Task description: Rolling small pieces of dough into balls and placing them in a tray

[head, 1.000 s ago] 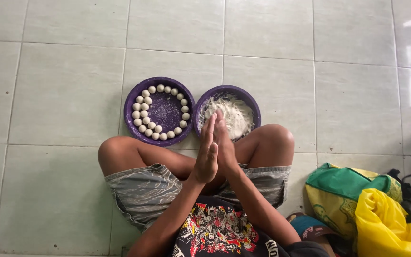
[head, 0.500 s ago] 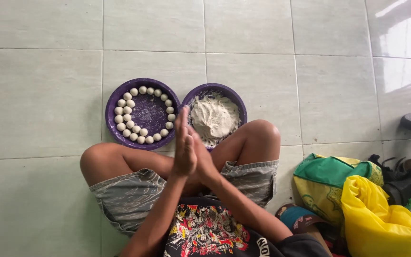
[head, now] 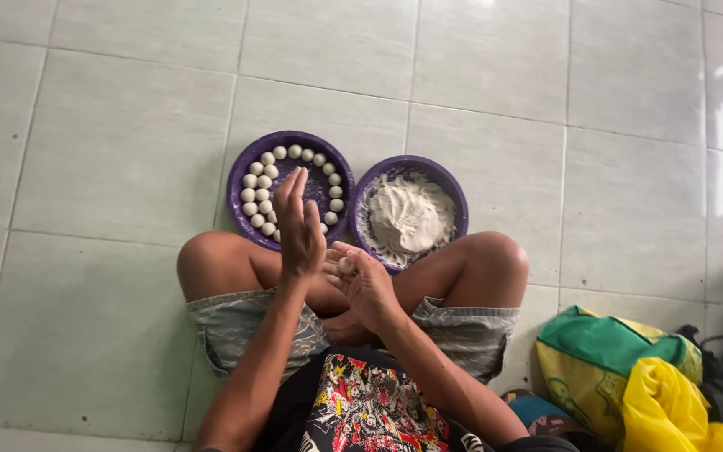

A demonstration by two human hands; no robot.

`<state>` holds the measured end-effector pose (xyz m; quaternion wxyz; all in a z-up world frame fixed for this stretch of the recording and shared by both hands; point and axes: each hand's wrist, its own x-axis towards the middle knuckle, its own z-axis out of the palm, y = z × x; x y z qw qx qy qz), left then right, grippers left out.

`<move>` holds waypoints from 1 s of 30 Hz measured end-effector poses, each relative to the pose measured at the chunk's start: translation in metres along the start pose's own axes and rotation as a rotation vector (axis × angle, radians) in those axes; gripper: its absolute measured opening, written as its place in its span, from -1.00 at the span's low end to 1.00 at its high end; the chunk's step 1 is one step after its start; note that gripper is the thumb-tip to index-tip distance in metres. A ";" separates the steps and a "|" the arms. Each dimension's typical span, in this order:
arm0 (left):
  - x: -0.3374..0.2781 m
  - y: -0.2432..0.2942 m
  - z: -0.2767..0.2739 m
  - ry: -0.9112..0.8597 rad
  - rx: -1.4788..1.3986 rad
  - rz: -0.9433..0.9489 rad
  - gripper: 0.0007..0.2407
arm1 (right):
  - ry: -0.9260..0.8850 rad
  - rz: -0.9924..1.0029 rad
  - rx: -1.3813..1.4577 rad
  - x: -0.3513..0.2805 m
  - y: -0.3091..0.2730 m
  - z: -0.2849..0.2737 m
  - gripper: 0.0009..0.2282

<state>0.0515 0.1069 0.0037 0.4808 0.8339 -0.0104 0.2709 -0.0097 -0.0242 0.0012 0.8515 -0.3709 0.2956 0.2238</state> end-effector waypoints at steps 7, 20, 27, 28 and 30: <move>0.030 -0.091 -0.057 -0.149 0.085 0.068 -0.70 | -0.005 -0.050 -0.127 0.050 0.004 -0.003 -0.86; 0.008 -0.159 -0.044 -0.484 0.201 -0.331 -0.69 | -0.210 -0.775 -1.565 0.207 0.057 -0.007 -0.70; 0.017 -0.143 -0.048 -0.463 0.128 -0.353 -0.72 | -0.313 -0.775 -1.594 0.208 0.064 -0.006 -0.69; 0.018 -0.142 -0.049 -0.475 0.131 -0.364 -0.73 | -0.311 -0.771 -1.598 0.211 0.068 -0.007 -0.70; 0.018 -0.142 -0.049 -0.485 0.134 -0.373 -0.73 | -0.310 -0.767 -1.602 0.214 0.071 -0.008 -0.71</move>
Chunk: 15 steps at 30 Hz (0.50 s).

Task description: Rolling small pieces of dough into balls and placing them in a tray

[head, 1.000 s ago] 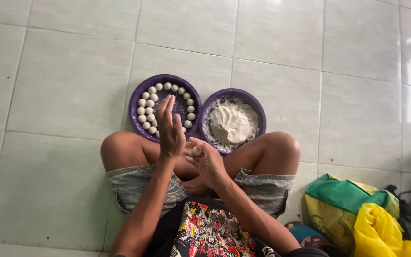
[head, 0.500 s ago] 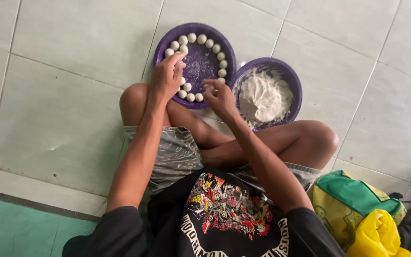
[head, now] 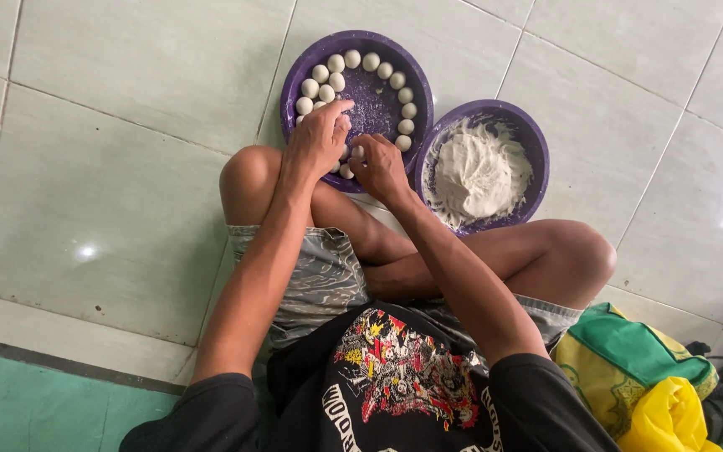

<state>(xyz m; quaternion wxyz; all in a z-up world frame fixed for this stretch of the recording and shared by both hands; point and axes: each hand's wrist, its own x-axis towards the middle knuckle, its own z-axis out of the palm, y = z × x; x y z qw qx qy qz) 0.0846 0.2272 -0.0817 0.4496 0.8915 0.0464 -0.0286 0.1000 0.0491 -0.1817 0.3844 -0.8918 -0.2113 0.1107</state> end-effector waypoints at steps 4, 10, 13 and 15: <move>0.003 -0.002 0.005 -0.027 0.011 -0.054 -0.72 | 0.006 -0.031 0.067 -0.001 -0.014 -0.012 -0.74; -0.004 0.006 0.001 -0.020 0.010 0.001 -0.72 | 0.055 -0.046 0.099 -0.009 -0.025 -0.040 -0.78; -0.006 0.020 0.012 -0.028 -0.014 0.070 -0.72 | 0.116 -0.050 0.064 -0.023 -0.010 -0.090 -0.82; -0.009 0.026 0.043 -0.051 -0.036 0.103 -0.72 | 0.148 -0.047 0.059 -0.035 0.012 -0.126 -0.84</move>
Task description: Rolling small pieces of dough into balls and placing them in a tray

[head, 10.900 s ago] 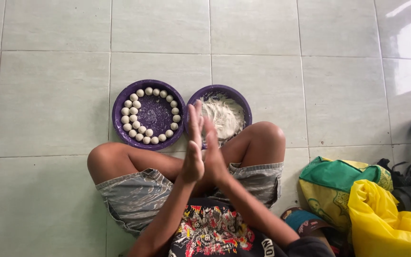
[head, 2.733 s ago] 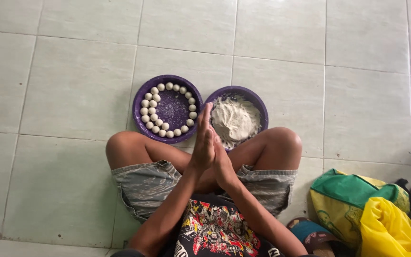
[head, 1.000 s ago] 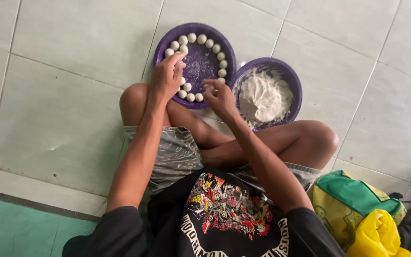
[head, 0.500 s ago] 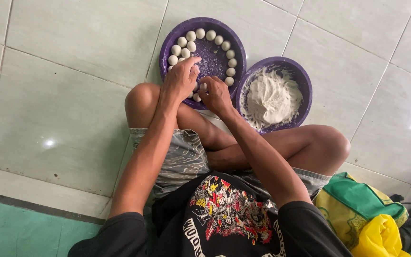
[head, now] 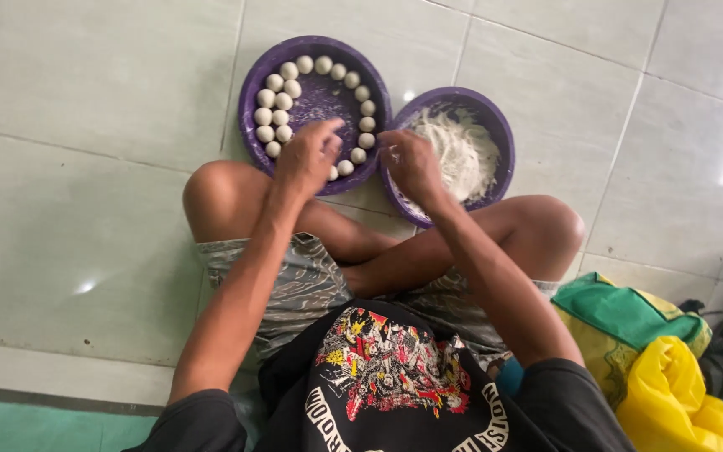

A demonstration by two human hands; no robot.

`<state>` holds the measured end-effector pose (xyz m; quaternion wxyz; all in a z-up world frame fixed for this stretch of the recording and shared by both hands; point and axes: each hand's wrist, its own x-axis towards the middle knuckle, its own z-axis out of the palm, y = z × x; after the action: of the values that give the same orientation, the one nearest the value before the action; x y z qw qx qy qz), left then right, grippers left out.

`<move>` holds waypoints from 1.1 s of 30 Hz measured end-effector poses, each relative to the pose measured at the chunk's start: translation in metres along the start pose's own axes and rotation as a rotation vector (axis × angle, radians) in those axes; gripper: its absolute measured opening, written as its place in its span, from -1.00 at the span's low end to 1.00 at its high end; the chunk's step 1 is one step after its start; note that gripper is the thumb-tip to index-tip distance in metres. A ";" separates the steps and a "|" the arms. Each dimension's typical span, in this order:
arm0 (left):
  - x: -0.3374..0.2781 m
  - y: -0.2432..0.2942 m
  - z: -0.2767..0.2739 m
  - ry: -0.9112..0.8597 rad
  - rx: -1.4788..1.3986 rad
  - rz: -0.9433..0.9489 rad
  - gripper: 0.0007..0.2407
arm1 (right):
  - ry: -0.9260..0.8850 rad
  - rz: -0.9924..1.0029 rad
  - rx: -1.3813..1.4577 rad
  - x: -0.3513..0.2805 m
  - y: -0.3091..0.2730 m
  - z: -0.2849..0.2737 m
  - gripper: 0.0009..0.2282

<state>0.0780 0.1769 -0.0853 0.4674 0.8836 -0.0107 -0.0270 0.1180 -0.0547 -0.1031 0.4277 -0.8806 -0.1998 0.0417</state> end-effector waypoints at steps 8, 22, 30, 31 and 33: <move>-0.050 0.007 0.159 -0.122 0.390 0.377 -0.34 | -0.449 0.278 -0.649 -0.049 0.005 -0.064 -0.39; -0.051 0.007 0.153 0.073 0.626 0.557 -0.57 | -0.206 0.065 -0.658 -0.066 0.078 -0.032 -0.88; -0.053 0.015 0.146 0.085 0.628 0.483 -0.55 | -0.144 0.578 -0.524 -0.042 -0.015 -0.073 -0.50; -0.056 0.010 0.150 0.069 0.644 0.416 -0.51 | -0.212 0.653 -0.548 -0.040 -0.023 -0.073 -0.43; -0.057 0.008 0.151 0.057 0.657 0.356 -0.47 | -0.273 0.728 -0.575 -0.036 -0.019 -0.064 -0.36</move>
<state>0.0124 0.0503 -0.1619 0.1562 0.9712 -0.1592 0.0843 0.0943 -0.1053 -0.0517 0.0945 -0.9623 0.0637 0.2471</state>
